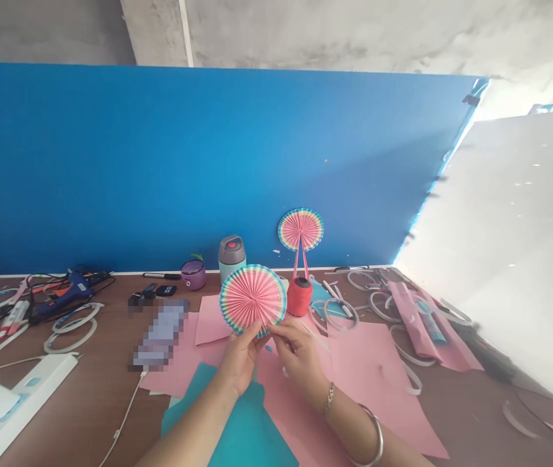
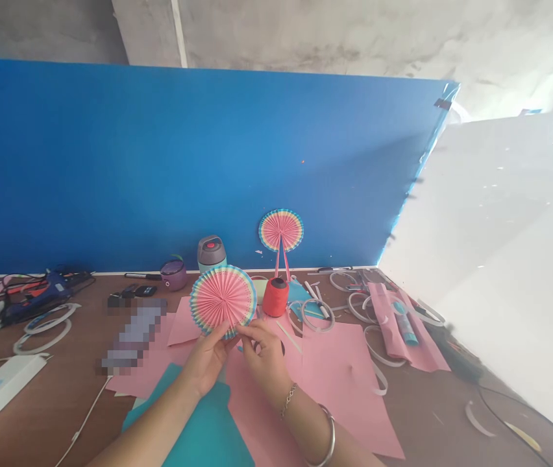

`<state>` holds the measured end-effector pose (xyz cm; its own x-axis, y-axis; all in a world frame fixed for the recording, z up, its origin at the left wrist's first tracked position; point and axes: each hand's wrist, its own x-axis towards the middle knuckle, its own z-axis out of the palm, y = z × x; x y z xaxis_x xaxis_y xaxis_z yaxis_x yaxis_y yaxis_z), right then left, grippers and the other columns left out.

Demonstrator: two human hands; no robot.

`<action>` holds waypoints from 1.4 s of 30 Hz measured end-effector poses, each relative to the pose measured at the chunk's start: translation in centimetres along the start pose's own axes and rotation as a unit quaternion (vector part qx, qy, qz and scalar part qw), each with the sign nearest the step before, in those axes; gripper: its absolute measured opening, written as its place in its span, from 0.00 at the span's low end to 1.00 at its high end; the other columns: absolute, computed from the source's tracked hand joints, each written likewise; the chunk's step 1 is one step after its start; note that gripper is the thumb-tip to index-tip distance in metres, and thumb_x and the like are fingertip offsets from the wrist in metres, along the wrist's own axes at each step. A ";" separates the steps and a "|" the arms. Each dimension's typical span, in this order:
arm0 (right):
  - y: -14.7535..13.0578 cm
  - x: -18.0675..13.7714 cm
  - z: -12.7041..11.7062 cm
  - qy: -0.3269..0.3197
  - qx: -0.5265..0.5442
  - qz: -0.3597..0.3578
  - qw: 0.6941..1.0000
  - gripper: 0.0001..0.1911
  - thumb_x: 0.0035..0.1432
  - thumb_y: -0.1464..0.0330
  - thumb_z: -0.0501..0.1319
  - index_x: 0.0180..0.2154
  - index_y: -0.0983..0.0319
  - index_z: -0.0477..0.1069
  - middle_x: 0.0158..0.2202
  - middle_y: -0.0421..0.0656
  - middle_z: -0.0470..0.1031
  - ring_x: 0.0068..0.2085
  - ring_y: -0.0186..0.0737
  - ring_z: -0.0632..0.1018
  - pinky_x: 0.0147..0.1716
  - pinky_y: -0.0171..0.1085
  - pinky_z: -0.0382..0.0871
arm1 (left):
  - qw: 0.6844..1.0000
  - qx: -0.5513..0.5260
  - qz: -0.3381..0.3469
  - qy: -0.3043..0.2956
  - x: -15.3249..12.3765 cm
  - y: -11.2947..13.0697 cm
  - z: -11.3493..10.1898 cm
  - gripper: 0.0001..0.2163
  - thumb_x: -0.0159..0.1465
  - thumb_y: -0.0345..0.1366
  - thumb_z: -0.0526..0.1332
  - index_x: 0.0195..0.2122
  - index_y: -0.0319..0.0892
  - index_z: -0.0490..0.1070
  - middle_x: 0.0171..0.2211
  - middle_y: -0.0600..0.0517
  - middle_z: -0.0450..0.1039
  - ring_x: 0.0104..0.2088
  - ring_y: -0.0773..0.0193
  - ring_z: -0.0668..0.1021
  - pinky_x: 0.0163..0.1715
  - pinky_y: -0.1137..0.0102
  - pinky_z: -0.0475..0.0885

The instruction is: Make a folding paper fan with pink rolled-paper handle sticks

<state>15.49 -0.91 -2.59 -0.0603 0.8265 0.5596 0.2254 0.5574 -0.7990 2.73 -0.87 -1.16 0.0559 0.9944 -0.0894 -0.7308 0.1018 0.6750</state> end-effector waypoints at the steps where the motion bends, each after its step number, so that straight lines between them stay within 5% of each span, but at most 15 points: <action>1: -0.1 0.0 0.1 -0.012 -0.005 0.001 1.000 0.15 0.58 0.72 0.54 0.40 0.57 0.78 0.29 0.43 0.72 0.29 0.36 0.74 0.25 0.34 0.68 | 1.000 0.006 0.009 0.004 0.0 0.1 0.0 0.13 0.49 0.35 0.71 0.35 0.40 0.75 0.35 0.50 0.77 0.39 0.61 0.77 0.42 0.65 0.71; 8: -0.6 -0.2 -0.2 -0.123 0.001 0.025 0.992 0.18 0.51 0.77 0.54 0.40 0.58 0.76 0.39 0.44 0.76 0.40 0.40 0.75 0.39 0.38 0.69 | 0.994 0.085 0.056 0.043 0.4 1.2 -0.2 0.10 0.46 0.36 0.71 0.27 0.39 0.75 0.25 0.53 0.74 0.29 0.65 0.75 0.35 0.69 0.69; 12: -0.9 0.4 -0.9 -0.027 0.035 0.122 0.992 0.05 0.56 0.70 0.56 0.34 0.60 0.70 0.32 0.43 0.75 0.33 0.38 0.75 0.31 0.36 0.67 | 0.992 0.115 0.056 0.019 0.7 1.8 -0.6 0.12 0.48 0.37 0.71 0.32 0.38 0.76 0.29 0.50 0.77 0.32 0.61 0.77 0.37 0.66 0.69; 15: -0.7 1.0 -1.5 0.029 0.125 0.166 0.978 0.11 0.57 0.63 0.59 0.42 0.60 0.67 0.32 0.41 0.73 0.32 0.37 0.73 0.31 0.35 0.67 | 0.988 0.152 0.024 -0.019 0.6 2.0 -0.7 0.17 0.50 0.38 0.70 0.40 0.38 0.76 0.36 0.46 0.78 0.37 0.56 0.78 0.39 0.64 0.70; 21: -0.2 1.3 -1.4 0.002 0.214 0.209 0.954 0.13 0.52 0.57 0.64 0.31 0.60 0.68 0.20 0.35 0.66 0.19 0.31 0.66 0.21 0.33 0.60 | 0.983 0.180 -0.008 -0.040 0.1 1.8 -0.3 0.17 0.50 0.38 0.70 0.40 0.37 0.76 0.35 0.45 0.79 0.37 0.56 0.78 0.37 0.66 0.71; 25: 0.0 1.1 -1.1 -0.011 0.229 0.216 0.949 0.15 0.51 0.57 0.65 0.36 0.59 0.69 0.15 0.32 0.63 0.15 0.30 0.62 0.18 0.33 0.58 | 0.989 0.147 -0.016 -0.023 0.0 1.1 -0.2 0.15 0.49 0.39 0.70 0.36 0.37 0.77 0.34 0.45 0.79 0.37 0.56 0.78 0.35 0.66 0.71; 35: 0.2 1.1 -1.4 0.012 0.232 0.213 0.949 0.16 0.50 0.59 0.66 0.38 0.61 0.71 0.28 0.39 0.72 0.22 0.31 0.66 0.19 0.32 0.62 | 0.989 0.141 -0.033 -0.035 -0.1 0.8 -0.1 0.15 0.49 0.36 0.70 0.37 0.37 0.76 0.33 0.47 0.78 0.33 0.60 0.76 0.32 0.69 0.70; 42: -0.3 1.4 -2.1 -0.004 0.284 0.268 0.921 0.18 0.48 0.57 0.66 0.36 0.63 0.71 0.23 0.39 0.70 0.19 0.32 0.67 0.14 0.32 0.58 | 0.989 0.131 -0.040 -0.049 -0.2 0.9 0.1 0.16 0.50 0.38 0.70 0.39 0.38 0.76 0.36 0.46 0.78 0.34 0.60 0.77 0.34 0.68 0.69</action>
<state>17.38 -0.05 -1.09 -0.0969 0.9939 0.0522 -0.3203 0.0185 -0.9471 2.11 -0.96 -0.48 0.1819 0.9794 -0.0880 -0.5199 0.1717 0.8368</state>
